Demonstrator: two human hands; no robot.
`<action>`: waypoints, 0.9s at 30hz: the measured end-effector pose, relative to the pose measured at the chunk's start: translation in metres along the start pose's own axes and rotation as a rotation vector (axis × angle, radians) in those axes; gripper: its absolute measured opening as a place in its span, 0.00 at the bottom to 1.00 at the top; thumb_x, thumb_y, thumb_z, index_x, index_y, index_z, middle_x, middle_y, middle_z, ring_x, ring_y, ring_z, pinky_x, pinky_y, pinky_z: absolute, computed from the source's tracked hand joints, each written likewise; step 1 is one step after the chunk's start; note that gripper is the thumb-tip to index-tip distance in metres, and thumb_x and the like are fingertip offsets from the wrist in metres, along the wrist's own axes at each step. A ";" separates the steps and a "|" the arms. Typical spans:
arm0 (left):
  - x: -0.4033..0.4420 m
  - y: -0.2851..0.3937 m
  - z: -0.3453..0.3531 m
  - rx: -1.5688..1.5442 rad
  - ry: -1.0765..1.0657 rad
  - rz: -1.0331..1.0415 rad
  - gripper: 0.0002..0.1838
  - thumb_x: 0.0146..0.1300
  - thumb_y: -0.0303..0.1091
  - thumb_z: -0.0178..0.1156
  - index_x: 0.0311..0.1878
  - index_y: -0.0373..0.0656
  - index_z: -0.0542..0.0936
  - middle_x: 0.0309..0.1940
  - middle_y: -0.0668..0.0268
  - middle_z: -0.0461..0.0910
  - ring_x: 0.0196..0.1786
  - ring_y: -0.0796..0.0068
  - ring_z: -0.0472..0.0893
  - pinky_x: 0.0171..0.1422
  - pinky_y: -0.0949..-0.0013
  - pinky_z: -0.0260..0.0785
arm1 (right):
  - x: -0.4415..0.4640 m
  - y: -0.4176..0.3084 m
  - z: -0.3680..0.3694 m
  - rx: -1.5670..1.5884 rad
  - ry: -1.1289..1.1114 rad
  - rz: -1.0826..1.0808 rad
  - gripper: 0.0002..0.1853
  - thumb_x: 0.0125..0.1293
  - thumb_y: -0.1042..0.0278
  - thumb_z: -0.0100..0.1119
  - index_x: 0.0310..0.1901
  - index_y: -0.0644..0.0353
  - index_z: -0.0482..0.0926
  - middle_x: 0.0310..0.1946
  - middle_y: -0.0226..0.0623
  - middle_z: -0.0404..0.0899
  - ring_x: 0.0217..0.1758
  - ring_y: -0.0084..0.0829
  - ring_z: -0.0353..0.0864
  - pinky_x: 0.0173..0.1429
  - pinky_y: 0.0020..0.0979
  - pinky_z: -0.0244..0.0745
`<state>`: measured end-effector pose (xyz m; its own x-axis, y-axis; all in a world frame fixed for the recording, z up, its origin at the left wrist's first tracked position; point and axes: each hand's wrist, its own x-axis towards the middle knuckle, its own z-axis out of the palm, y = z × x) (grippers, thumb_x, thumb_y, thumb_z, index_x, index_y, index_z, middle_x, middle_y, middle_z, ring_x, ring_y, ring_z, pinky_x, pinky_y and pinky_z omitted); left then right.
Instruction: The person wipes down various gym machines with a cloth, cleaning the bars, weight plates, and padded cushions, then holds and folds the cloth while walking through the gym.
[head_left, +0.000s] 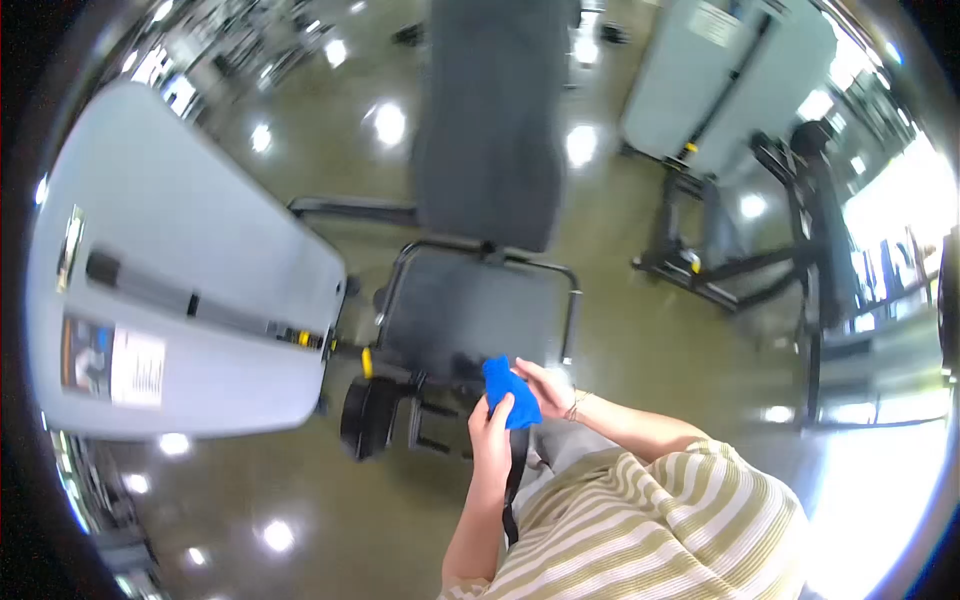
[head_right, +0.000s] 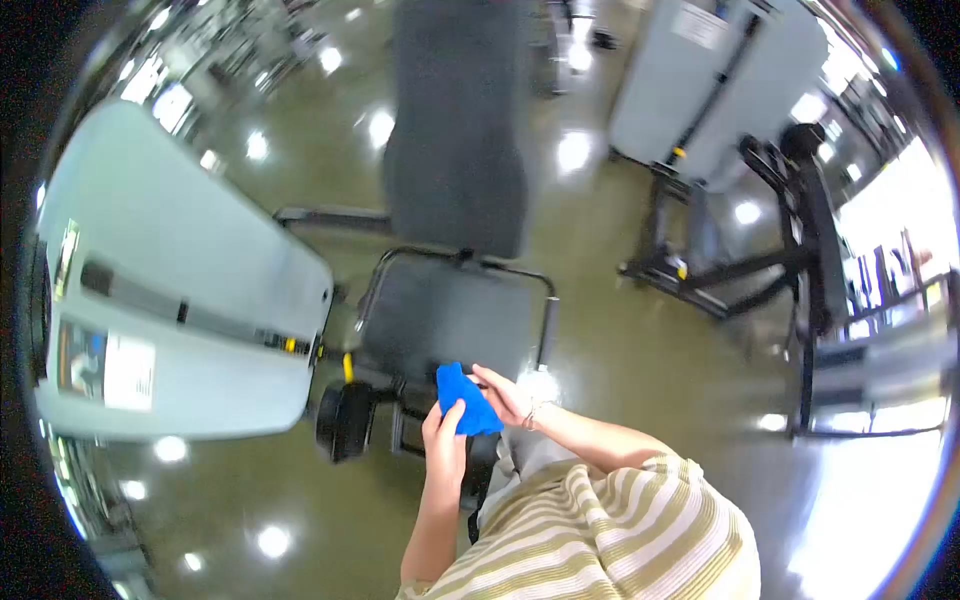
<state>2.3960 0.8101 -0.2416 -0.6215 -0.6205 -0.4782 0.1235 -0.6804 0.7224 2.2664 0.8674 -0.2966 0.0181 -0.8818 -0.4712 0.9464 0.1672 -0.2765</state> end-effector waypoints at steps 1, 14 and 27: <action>-0.011 0.009 0.022 0.004 -0.065 -0.049 0.17 0.63 0.26 0.53 0.54 0.33 0.72 0.48 0.63 0.76 0.49 0.72 0.77 0.56 0.68 0.68 | -0.018 -0.011 -0.005 0.028 0.010 -0.073 0.20 0.69 0.50 0.47 0.48 0.60 0.74 0.46 0.38 0.78 0.47 0.28 0.78 0.54 0.32 0.73; 0.052 -0.050 0.199 0.146 -0.519 -0.068 0.14 0.62 0.30 0.52 0.51 0.43 0.68 0.45 0.64 0.75 0.49 0.67 0.77 0.53 0.62 0.71 | -0.258 -0.136 -0.057 -0.346 0.347 -0.723 0.16 0.67 0.67 0.54 0.54 0.62 0.71 0.48 0.32 0.77 0.51 0.21 0.74 0.58 0.27 0.69; 0.195 -0.120 0.443 0.390 -0.881 -0.261 0.21 0.54 0.16 0.59 0.53 0.32 0.72 0.39 0.60 0.80 0.43 0.74 0.80 0.53 0.72 0.71 | -0.353 -0.335 -0.124 -0.699 1.088 -1.325 0.07 0.65 0.72 0.54 0.43 0.61 0.77 0.28 0.35 0.81 0.29 0.17 0.77 0.36 0.24 0.73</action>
<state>1.9178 0.9433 -0.2001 -0.9644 0.1490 -0.2185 -0.2638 -0.4802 0.8365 1.9032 1.1772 -0.1416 -0.9914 0.0183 0.1295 -0.1280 0.0674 -0.9895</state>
